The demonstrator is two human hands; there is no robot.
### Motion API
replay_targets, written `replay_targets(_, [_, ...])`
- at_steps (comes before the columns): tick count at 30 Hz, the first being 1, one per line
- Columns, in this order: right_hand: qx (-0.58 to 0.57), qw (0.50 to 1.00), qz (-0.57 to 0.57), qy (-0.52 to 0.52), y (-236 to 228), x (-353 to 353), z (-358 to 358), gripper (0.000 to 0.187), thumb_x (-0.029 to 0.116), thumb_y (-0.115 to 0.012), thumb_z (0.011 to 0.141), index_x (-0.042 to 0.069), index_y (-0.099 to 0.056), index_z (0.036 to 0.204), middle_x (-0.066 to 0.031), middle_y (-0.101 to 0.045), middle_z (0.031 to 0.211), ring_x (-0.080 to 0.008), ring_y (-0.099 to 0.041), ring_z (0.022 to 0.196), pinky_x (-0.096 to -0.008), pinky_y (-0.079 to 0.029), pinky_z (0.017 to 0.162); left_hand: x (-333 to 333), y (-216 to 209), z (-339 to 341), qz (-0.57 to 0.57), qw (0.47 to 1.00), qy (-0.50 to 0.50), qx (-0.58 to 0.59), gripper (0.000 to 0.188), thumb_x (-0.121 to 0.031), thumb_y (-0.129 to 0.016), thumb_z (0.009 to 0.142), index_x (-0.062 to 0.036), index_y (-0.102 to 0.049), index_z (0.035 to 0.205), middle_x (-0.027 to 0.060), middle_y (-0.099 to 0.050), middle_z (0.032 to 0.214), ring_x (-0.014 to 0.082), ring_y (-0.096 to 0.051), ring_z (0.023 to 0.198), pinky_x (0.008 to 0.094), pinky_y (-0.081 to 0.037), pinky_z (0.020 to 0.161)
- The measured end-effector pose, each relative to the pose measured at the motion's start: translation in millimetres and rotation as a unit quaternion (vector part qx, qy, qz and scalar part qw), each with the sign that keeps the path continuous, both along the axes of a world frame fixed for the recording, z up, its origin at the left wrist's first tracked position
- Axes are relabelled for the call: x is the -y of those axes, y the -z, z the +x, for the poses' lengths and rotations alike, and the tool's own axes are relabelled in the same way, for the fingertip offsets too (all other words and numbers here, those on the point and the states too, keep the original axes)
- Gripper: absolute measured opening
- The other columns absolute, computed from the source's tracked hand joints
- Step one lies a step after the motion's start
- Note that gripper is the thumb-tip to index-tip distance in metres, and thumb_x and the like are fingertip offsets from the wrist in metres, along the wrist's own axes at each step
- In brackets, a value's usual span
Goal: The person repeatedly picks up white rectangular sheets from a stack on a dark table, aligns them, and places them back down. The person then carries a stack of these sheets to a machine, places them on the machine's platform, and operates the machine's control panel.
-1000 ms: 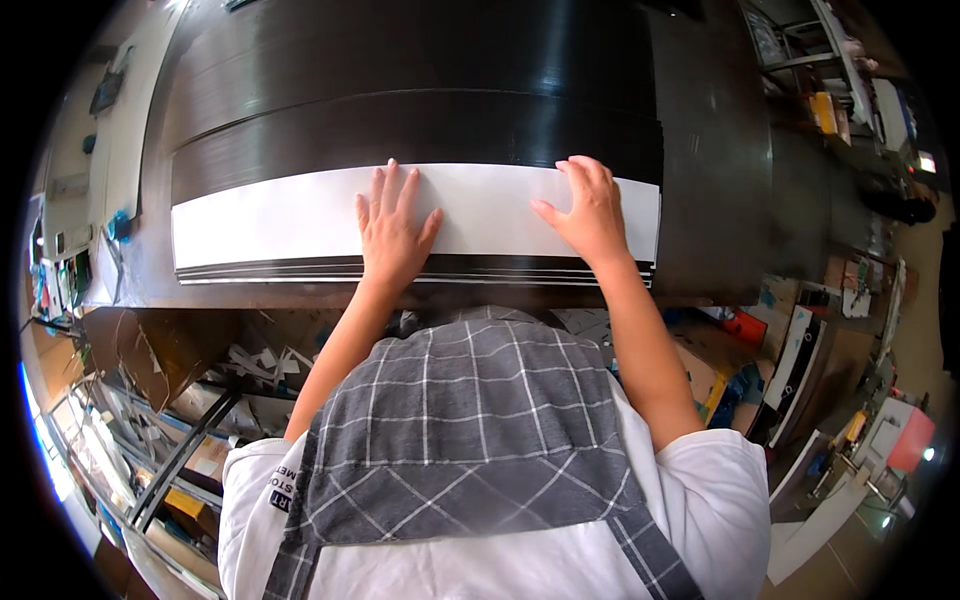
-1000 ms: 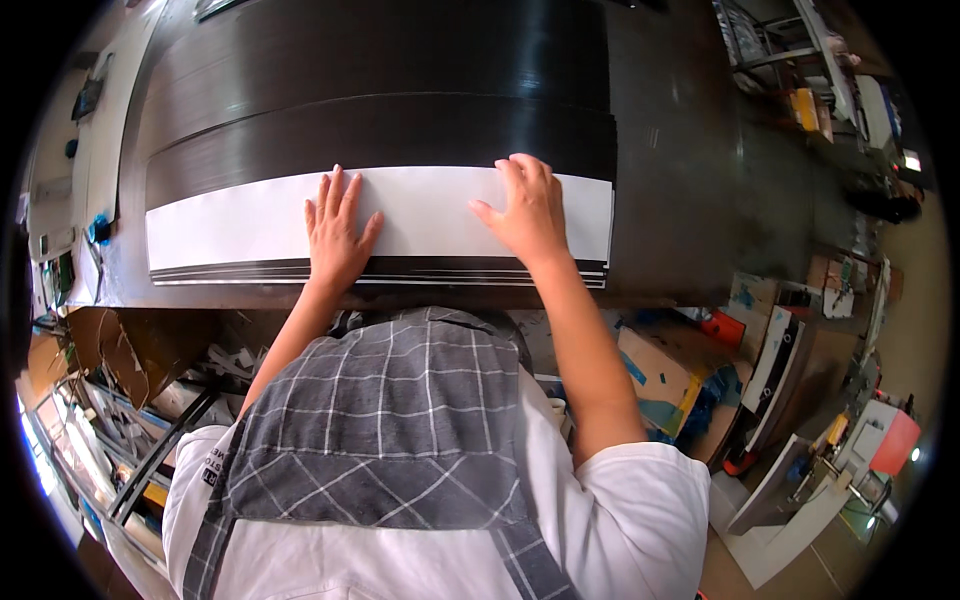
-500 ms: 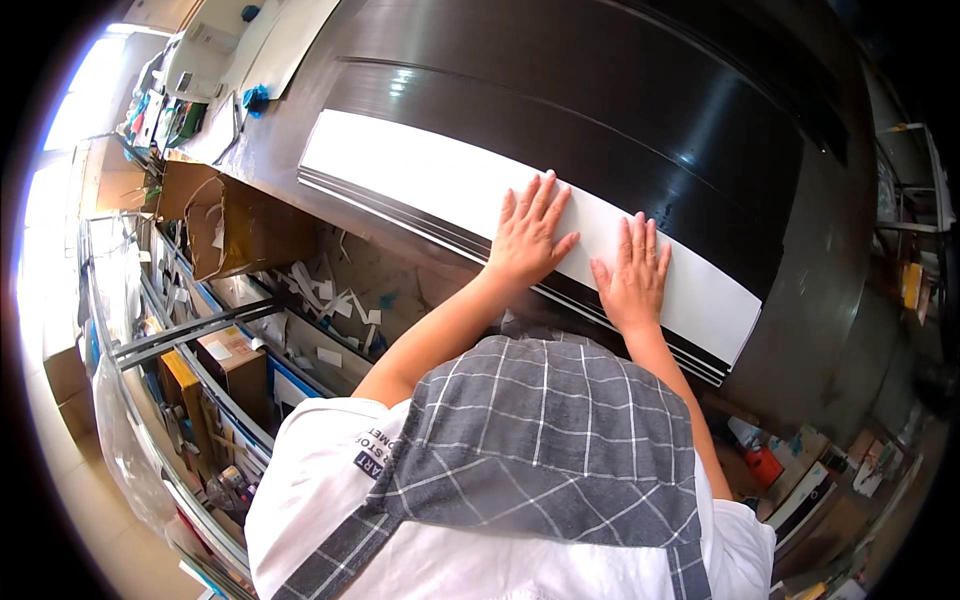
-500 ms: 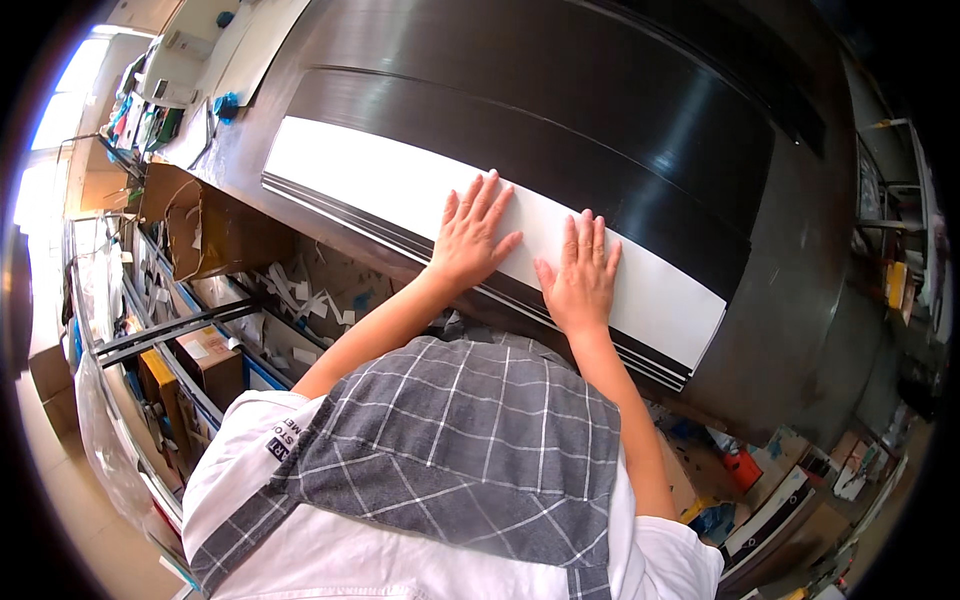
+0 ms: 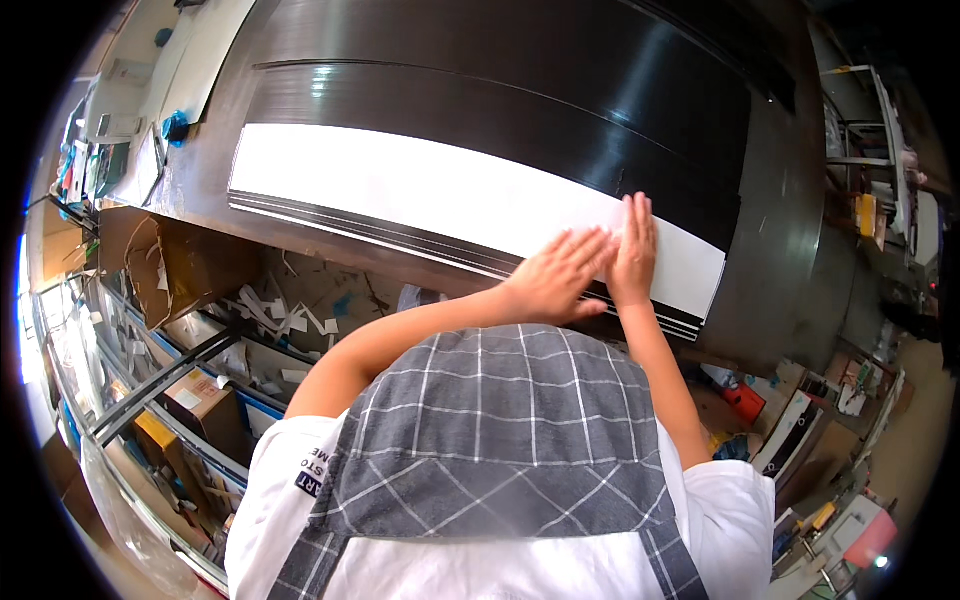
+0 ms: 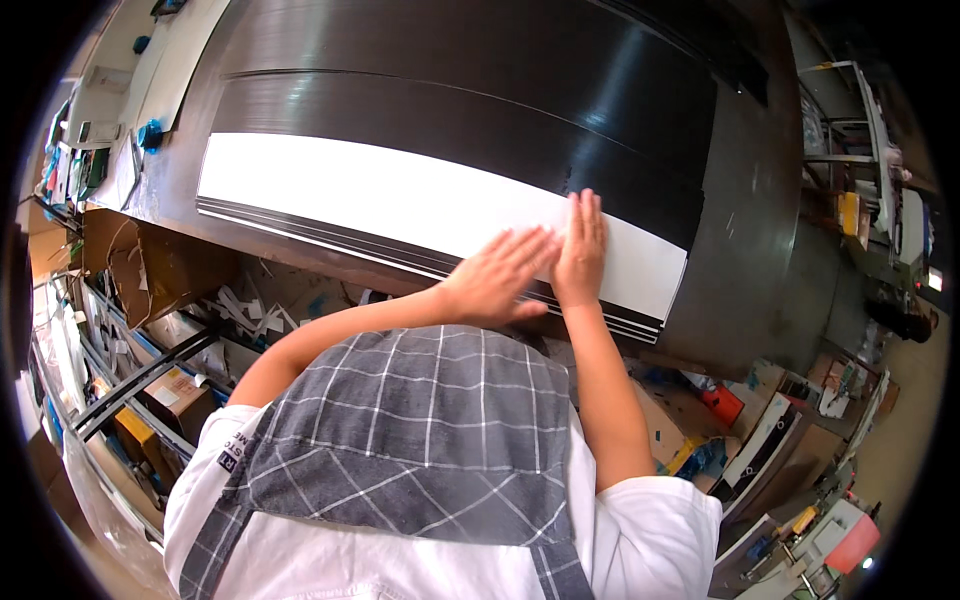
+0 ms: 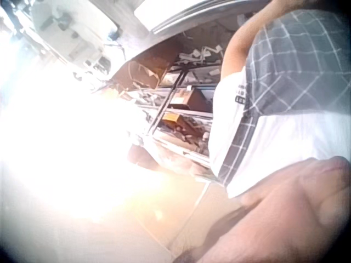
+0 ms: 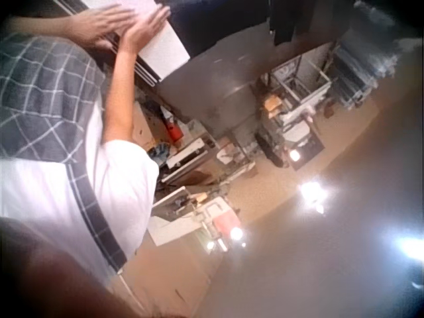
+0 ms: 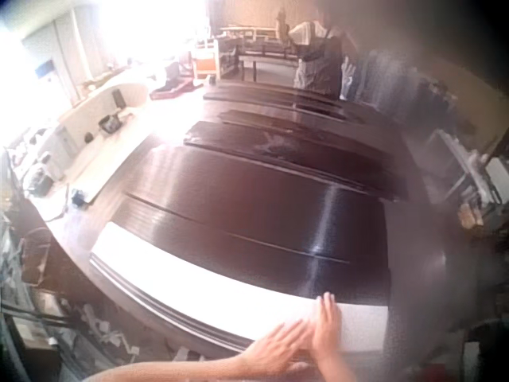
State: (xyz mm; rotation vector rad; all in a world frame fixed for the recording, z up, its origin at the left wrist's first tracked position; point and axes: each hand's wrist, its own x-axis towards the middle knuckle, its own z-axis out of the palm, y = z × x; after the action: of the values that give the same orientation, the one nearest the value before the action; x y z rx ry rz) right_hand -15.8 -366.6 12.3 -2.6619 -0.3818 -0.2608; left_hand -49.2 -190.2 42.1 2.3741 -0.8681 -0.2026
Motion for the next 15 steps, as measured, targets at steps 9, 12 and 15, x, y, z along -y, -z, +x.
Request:
replay_targets(9, [-0.014, 0.995, -0.088, 0.051, -3, -2, -6, 0.049, 0.017, -0.044, 0.092, 0.001, -0.041, 0.138, -0.0178, -0.038, 0.145, -0.0321, -0.03, 0.138, -0.0461, -0.02, 0.113, -21, 12, 11, 0.113, 0.977, -0.179, 0.016, 0.084, -0.054, -0.046, 0.089, 0.0045, -0.023, 0.145, 0.0212, -0.017, 0.154, 0.0303, -0.012, 0.144, 0.0455, -0.009, 0.116])
replay_targets(12, [-0.014, 0.995, -0.091, 0.046, -1, 0, -6, 0.05, 0.019, -0.044, 0.092, 0.001, -0.04, 0.139, -0.0182, -0.037, 0.146, -0.0327, -0.03, 0.138, -0.0467, -0.019, 0.114, -55, 14, 16, 0.135, 0.949, -0.286, 0.019, 0.084, -0.055, -0.045, 0.09, 0.0029, -0.02, 0.146, 0.0205, -0.014, 0.154, 0.0308, -0.008, 0.145, 0.0458, -0.006, 0.116])
replay_targets(15, [-0.012, 0.995, -0.094, 0.045, -1, 0, -7, 0.05, 0.021, -0.043, 0.093, 0.002, -0.039, 0.139, -0.0184, -0.036, 0.147, -0.0332, -0.03, 0.138, -0.0471, -0.02, 0.113, -89, 19, 20, 0.17, 0.921, -0.35, 0.019, 0.085, -0.058, -0.042, 0.09, 0.0015, -0.019, 0.147, 0.0193, -0.013, 0.155, 0.03, -0.007, 0.145, 0.0446, -0.005, 0.116])
